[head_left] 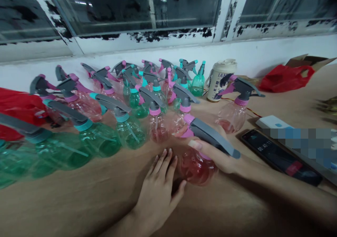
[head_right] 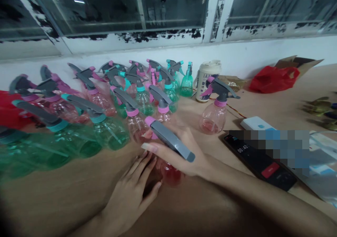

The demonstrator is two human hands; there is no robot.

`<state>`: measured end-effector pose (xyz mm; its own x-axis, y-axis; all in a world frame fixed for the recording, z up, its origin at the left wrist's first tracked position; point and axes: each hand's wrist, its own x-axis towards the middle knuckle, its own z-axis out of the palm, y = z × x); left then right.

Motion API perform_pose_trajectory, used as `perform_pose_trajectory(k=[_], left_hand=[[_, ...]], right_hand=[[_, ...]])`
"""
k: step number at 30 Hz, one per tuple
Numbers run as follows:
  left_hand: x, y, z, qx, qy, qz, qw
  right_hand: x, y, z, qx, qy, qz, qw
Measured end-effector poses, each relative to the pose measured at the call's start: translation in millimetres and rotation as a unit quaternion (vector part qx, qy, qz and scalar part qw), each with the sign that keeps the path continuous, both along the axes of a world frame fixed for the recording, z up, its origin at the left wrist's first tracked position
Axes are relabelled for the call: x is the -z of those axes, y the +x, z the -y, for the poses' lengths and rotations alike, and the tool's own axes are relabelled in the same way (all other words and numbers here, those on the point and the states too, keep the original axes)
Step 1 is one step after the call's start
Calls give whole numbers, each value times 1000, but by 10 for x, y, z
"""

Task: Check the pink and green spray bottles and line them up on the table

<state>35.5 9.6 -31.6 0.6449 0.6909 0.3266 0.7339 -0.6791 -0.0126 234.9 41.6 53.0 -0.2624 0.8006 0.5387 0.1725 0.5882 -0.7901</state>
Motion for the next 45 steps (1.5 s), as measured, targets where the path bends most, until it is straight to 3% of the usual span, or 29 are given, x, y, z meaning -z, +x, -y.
perform_pose_trajectory(k=[10, 45], left_hand=[[18, -1, 1, -1, 13, 1, 1000], [22, -6, -6, 0, 18, 4, 1000]], right_hand=[[38, -5, 36, 48, -5, 11, 999], [-5, 14, 5, 39, -8, 57, 998]])
